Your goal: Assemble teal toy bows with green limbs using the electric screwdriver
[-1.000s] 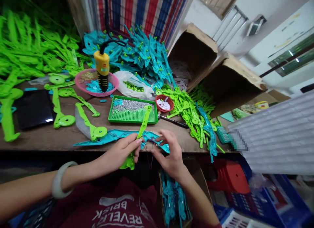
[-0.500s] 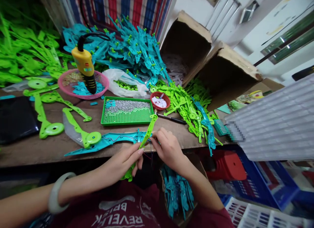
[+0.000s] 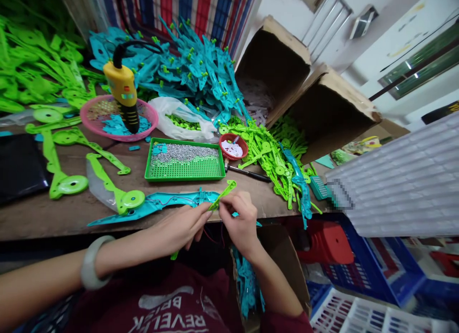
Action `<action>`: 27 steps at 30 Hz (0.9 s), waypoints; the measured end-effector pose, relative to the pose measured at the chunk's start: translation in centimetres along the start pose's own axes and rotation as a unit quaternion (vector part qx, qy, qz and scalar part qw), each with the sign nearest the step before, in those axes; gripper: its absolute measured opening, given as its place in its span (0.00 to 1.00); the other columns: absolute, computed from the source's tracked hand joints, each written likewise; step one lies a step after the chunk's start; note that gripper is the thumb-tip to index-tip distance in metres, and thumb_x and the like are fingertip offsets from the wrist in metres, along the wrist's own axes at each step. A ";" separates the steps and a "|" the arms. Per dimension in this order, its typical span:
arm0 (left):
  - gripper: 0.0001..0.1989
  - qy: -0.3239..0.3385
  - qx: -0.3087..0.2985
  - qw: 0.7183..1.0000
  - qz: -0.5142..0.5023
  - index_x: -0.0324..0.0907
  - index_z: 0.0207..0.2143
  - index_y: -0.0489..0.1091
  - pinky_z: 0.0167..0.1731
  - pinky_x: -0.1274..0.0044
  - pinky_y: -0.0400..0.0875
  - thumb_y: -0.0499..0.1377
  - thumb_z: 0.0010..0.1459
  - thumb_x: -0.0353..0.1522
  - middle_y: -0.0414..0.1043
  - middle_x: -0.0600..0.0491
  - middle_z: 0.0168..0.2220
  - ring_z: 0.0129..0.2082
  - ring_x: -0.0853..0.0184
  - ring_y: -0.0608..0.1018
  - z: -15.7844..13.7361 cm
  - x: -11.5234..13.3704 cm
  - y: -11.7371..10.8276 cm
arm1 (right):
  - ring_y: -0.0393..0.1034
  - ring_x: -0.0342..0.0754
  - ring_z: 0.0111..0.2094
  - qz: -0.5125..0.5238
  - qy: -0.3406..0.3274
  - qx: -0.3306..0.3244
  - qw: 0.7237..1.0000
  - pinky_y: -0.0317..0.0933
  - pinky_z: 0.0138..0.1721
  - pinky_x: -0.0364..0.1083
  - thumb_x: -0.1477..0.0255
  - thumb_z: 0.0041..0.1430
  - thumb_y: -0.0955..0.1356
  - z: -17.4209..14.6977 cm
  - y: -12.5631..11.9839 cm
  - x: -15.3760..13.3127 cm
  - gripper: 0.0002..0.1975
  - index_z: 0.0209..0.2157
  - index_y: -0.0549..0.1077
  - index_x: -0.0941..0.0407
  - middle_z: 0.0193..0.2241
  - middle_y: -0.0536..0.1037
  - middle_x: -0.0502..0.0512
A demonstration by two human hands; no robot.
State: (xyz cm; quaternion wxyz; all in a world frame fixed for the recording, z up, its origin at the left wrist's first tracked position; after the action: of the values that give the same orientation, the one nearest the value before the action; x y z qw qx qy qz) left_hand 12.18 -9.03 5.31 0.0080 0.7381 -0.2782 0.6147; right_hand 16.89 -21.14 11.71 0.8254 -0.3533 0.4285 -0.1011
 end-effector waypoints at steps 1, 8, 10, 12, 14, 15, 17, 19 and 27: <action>0.21 0.007 0.012 0.999 0.035 0.44 0.38 0.66 0.22 0.77 0.61 0.39 0.70 0.44 0.69 0.58 0.20 0.17 0.68 0.72 0.3 -0.1 0.0 | 0.69 0.44 0.32 0.020 0.019 0.002 1.000 0.64 0.33 0.42 0.76 0.63 0.67 -0.2 0.1 0.3 0.05 0.33 0.75 0.55 0.30 0.76 0.52; 0.18 -0.020 0.093 0.943 0.320 0.43 0.41 0.67 0.27 0.72 0.62 0.39 0.71 0.36 0.74 0.49 0.30 0.30 0.56 0.79 0.6 -0.2 0.7 | 0.76 0.45 0.31 0.262 0.158 0.014 0.952 0.70 0.31 0.43 0.72 0.61 0.70 -2.0 1.4 3.7 0.04 0.38 0.77 0.53 0.32 0.78 0.52; 0.17 -0.043 0.093 0.932 0.347 0.43 0.43 0.67 0.28 0.71 0.65 0.39 0.71 0.34 0.76 0.47 0.31 0.32 0.54 0.81 0.3 0.0 1.2 | 0.76 0.45 0.31 0.304 0.173 0.017 0.937 0.71 0.32 0.44 0.72 0.61 0.70 -2.5 1.7 4.0 0.03 0.37 0.77 0.53 0.32 0.78 0.51; 0.17 -0.066 0.097 0.927 0.357 0.43 0.46 0.67 0.27 0.71 0.67 0.40 0.71 0.34 0.77 0.46 0.32 0.32 0.52 0.82 -0.1 0.3 1.5 | 0.76 0.44 0.31 0.293 0.159 0.032 0.942 0.71 0.34 0.44 0.73 0.62 0.70 -3.0 1.7 4.0 0.03 0.38 0.77 0.52 0.34 0.77 0.52; 0.16 -0.080 0.103 0.925 0.357 0.43 0.47 0.67 0.27 0.70 0.68 0.40 0.72 0.34 0.77 0.46 0.32 0.32 0.51 0.82 -0.4 0.4 1.8 | 0.75 0.44 0.33 0.243 0.118 0.051 0.961 0.71 0.36 0.45 0.74 0.63 0.69 -3.2 1.4 3.7 0.04 0.39 0.76 0.52 0.36 0.77 0.52; 0.16 -0.081 0.104 0.926 0.355 0.43 0.47 0.67 0.27 0.70 0.69 0.41 0.72 0.34 0.78 0.46 0.32 0.33 0.50 0.82 -0.5 0.5 1.9 | 0.75 0.45 0.35 0.209 0.091 0.061 0.972 0.70 0.37 0.46 0.75 0.64 0.68 -3.3 1.3 3.4 0.05 0.39 0.76 0.52 0.37 0.77 0.52; 0.17 -0.081 0.098 0.928 0.350 0.43 0.47 0.67 0.27 0.69 0.70 0.40 0.72 0.34 0.78 0.47 0.32 0.32 0.50 0.83 -0.6 0.6 2.2 | 0.73 0.46 0.39 0.142 0.033 0.071 0.987 0.69 0.40 0.47 0.77 0.64 0.68 -3.3 1.0 3.0 0.07 0.39 0.76 0.52 0.37 0.77 0.53; 0.17 -0.080 0.089 0.929 0.349 0.43 0.48 0.68 0.26 0.69 0.71 0.40 0.72 0.34 0.78 0.47 0.32 0.32 0.50 0.83 -0.7 0.6 2.5 | 0.72 0.46 0.41 0.098 -0.011 0.078 0.992 0.68 0.41 0.47 0.78 0.63 0.68 -3.3 0.9 2.8 0.08 0.40 0.76 0.51 0.37 0.76 0.53; 0.19 -0.059 0.108 0.925 0.358 0.41 0.50 0.70 0.25 0.69 0.73 0.41 0.72 0.33 0.78 0.48 0.28 0.28 0.52 0.83 -0.8 0.8 3.0 | 0.73 0.45 0.36 0.065 -0.048 0.103 0.991 0.68 0.36 0.45 0.81 0.60 0.70 -3.8 0.9 2.7 0.08 0.36 0.74 0.53 0.34 0.77 0.52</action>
State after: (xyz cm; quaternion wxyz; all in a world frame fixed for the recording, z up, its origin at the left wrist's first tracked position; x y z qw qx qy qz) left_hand 10.30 -11.67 5.26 -0.3089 0.6208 -0.4563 0.5577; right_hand 15.50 -23.64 7.92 0.8820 -0.2419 0.3977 -0.0735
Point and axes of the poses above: each hand's wrist, its own z-axis towards the middle knuckle, its own y-axis out of the palm, x = y × z, the point moved 6 cm from there along z, towards the middle knuckle
